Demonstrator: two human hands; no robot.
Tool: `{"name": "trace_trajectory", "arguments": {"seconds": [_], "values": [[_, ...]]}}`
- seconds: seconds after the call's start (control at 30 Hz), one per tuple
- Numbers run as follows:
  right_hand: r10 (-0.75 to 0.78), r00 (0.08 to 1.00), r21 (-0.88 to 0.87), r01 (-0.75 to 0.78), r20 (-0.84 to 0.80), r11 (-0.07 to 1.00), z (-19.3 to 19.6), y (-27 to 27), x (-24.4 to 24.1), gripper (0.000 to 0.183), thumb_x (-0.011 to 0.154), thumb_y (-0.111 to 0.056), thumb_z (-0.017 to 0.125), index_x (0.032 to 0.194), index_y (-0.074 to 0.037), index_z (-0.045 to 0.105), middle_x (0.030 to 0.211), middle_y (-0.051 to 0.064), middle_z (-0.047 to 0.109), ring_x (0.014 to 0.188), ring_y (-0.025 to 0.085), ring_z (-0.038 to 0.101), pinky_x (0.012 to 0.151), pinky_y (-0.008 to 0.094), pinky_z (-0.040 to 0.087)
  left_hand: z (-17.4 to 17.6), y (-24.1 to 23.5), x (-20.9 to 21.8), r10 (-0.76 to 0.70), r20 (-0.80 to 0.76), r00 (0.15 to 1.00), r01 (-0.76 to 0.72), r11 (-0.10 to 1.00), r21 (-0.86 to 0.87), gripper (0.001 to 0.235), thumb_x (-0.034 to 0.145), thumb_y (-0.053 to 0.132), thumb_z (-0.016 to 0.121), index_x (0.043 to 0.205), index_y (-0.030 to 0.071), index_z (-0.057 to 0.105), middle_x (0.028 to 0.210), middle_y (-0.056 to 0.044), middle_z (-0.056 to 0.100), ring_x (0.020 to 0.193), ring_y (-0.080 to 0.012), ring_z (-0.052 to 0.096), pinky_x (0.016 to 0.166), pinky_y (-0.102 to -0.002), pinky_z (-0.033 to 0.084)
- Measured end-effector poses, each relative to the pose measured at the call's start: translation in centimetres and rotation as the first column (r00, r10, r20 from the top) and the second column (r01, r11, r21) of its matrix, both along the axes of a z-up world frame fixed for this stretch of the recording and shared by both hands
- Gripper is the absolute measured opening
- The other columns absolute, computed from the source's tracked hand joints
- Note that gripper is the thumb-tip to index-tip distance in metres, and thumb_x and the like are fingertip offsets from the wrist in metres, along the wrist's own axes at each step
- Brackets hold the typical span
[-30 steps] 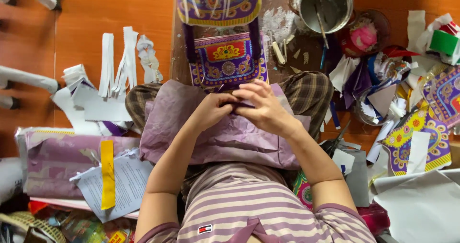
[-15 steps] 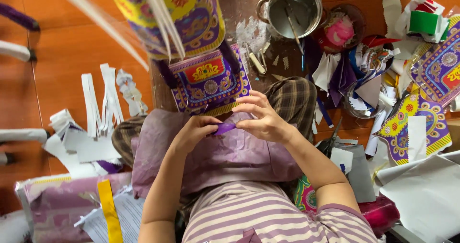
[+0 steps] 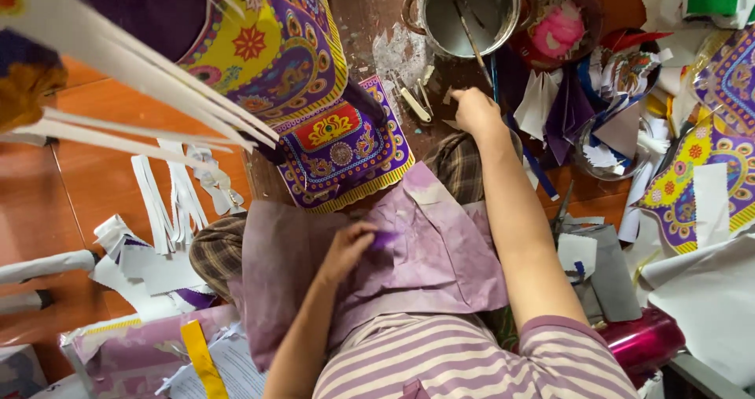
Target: Crafting and decorating paper horses by cutting paper and gluing decorative elements.
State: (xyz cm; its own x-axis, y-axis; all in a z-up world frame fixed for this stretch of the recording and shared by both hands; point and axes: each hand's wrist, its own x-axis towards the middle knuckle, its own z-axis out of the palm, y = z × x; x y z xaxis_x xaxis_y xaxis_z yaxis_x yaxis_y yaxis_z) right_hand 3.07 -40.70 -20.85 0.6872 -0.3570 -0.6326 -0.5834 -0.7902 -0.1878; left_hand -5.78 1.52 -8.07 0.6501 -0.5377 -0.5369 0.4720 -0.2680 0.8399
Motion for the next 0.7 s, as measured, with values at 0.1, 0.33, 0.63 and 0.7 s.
{"name": "trace_trajectory", "arguments": {"seconds": [0.1, 0.33, 0.63, 0.7], "values": [[0.0, 1.0, 0.019, 0.0, -0.014, 1.0, 1.6, 0.9, -0.1, 0.041, 0.093, -0.013, 0.061, 0.131, -0.026, 0.067, 0.124, 0.02, 0.065, 0.118, 0.039, 0.064, 0.096, 0.066, 0.047, 0.1, 1.3, -1.1, -0.03, -0.077, 0.997, 0.029, 0.999, -0.022, 0.021, 0.09, 0.007, 0.07, 0.108, 0.006, 0.08, 0.1, -0.01, 0.078, 0.101, -0.0158, 0.066, 0.097, -0.038, 0.051], [0.085, 0.991, 0.074, -0.077, -0.103, 0.994, 7.5, 3.6, 3.7, 0.073, 0.097, -0.004, 0.05, 0.163, -0.03, 0.03, 0.14, 0.032, 0.056, 0.126, 0.048, 0.058, 0.095, 0.067, 0.047, 2.5, -0.6, -0.1, 0.231, -0.163, 0.959, -0.252, 0.96, -0.119, 0.016, 0.092, 0.002, 0.065, 0.103, -0.001, 0.075, 0.092, -0.009, 0.07, 0.09, -0.0202, 0.069, 0.09, -0.039, 0.056], [0.136, 0.986, 0.014, -0.135, -0.095, 0.991, 3.7, 3.4, 4.8, 0.079, 0.096, -0.005, 0.053, 0.16, -0.043, 0.029, 0.155, 0.029, 0.043, 0.134, 0.043, 0.055, 0.103, 0.06, 0.048, 4.2, -1.7, 2.1, 0.458, -0.273, 0.846, -0.512, 0.84, -0.177, 0.011, 0.095, -0.005, 0.062, 0.104, -0.006, 0.068, 0.09, -0.015, 0.068, 0.09, -0.0326, 0.076, 0.095, -0.05, 0.059], [0.025, 0.984, -0.01, -0.024, 0.176, 1.0, 3.7, 3.0, 4.9, 0.046, 0.094, -0.004, 0.06, 0.137, -0.021, 0.067, 0.13, 0.027, 0.064, 0.121, 0.041, 0.063, 0.096, 0.056, 0.054, 5.6, -2.4, 2.6, 0.463, -0.234, 0.855, -0.505, 0.847, -0.166, 0.012, 0.095, -0.004, 0.061, 0.104, -0.006, 0.068, 0.09, -0.014, 0.067, 0.089, -0.03, 0.075, 0.094, -0.049, 0.06]]}}
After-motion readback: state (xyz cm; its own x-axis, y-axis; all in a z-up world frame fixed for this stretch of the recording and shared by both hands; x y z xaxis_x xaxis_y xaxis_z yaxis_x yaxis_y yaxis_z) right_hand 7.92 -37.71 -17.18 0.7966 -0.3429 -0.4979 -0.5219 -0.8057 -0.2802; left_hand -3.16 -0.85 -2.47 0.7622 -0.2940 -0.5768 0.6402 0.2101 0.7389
